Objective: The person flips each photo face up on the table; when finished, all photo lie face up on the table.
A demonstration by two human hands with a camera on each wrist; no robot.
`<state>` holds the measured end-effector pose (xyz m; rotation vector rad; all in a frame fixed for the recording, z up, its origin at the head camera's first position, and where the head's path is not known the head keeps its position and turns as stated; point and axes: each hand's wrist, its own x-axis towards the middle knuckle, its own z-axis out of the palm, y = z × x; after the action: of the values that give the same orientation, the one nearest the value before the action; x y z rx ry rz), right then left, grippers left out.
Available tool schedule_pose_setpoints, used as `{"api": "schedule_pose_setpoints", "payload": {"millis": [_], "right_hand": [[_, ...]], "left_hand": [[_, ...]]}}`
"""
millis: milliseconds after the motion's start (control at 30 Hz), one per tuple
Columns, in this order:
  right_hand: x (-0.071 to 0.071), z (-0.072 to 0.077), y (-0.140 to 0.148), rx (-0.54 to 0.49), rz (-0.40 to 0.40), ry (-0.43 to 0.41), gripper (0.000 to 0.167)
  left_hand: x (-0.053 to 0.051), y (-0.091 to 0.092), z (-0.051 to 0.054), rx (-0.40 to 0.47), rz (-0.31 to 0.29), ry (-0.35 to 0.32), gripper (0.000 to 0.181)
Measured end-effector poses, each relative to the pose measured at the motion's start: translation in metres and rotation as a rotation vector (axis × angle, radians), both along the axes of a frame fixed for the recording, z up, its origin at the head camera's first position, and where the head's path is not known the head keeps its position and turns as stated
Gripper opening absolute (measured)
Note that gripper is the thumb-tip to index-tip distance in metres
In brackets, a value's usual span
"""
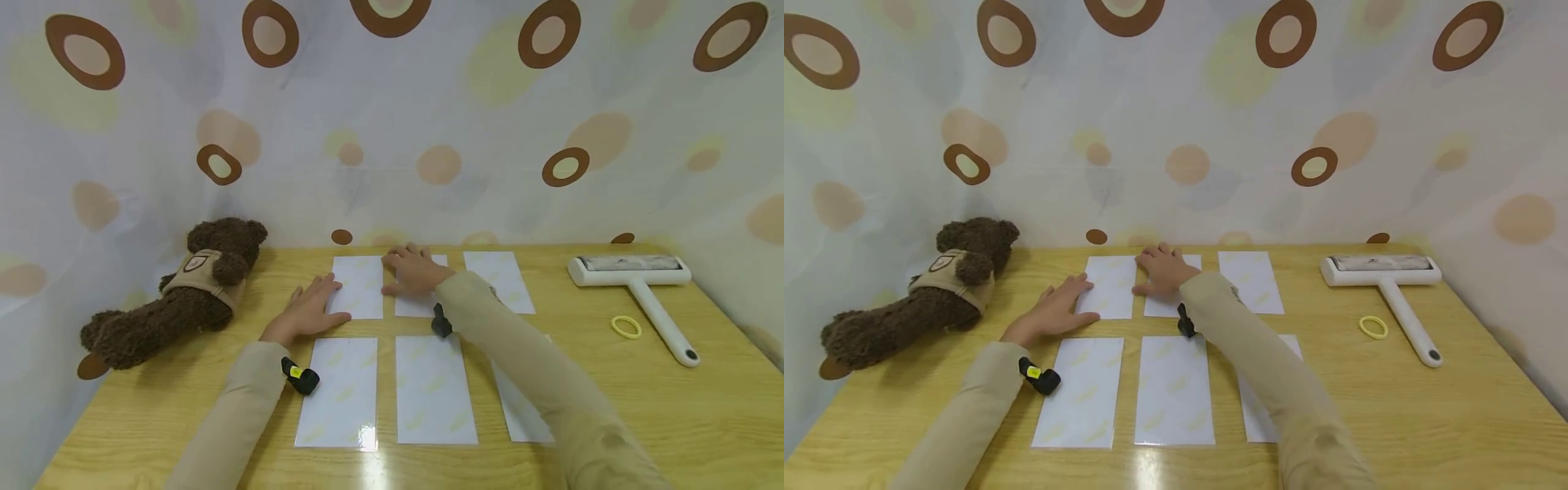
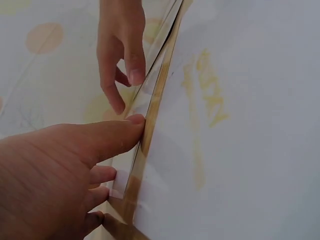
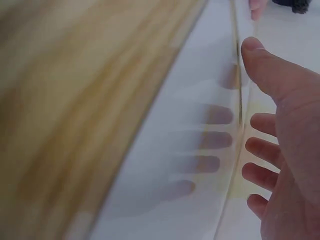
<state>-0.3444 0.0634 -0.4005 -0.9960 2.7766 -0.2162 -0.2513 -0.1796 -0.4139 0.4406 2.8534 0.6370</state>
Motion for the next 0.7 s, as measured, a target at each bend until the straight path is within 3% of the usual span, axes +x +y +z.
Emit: {"api": "schedule_pose_setpoints", "payload": {"millis": [133, 333, 700], "right_hand": [[-0.004, 0.006, -0.011, 0.008, 0.009, -0.032, 0.079], [-0.009, 0.012, -0.019, 0.044, 0.0, -0.079, 0.097], [-0.026, 0.01, -0.035, -0.033, -0.061, -0.156, 0.103]], "left_hand": [[0.002, 0.0, 0.004, 0.021, 0.021, -0.017, 0.07], [0.003, 0.004, 0.001, 0.047, 0.022, -0.024, 0.071], [0.0, 0.005, -0.008, 0.104, 0.054, -0.018, 0.073]]}}
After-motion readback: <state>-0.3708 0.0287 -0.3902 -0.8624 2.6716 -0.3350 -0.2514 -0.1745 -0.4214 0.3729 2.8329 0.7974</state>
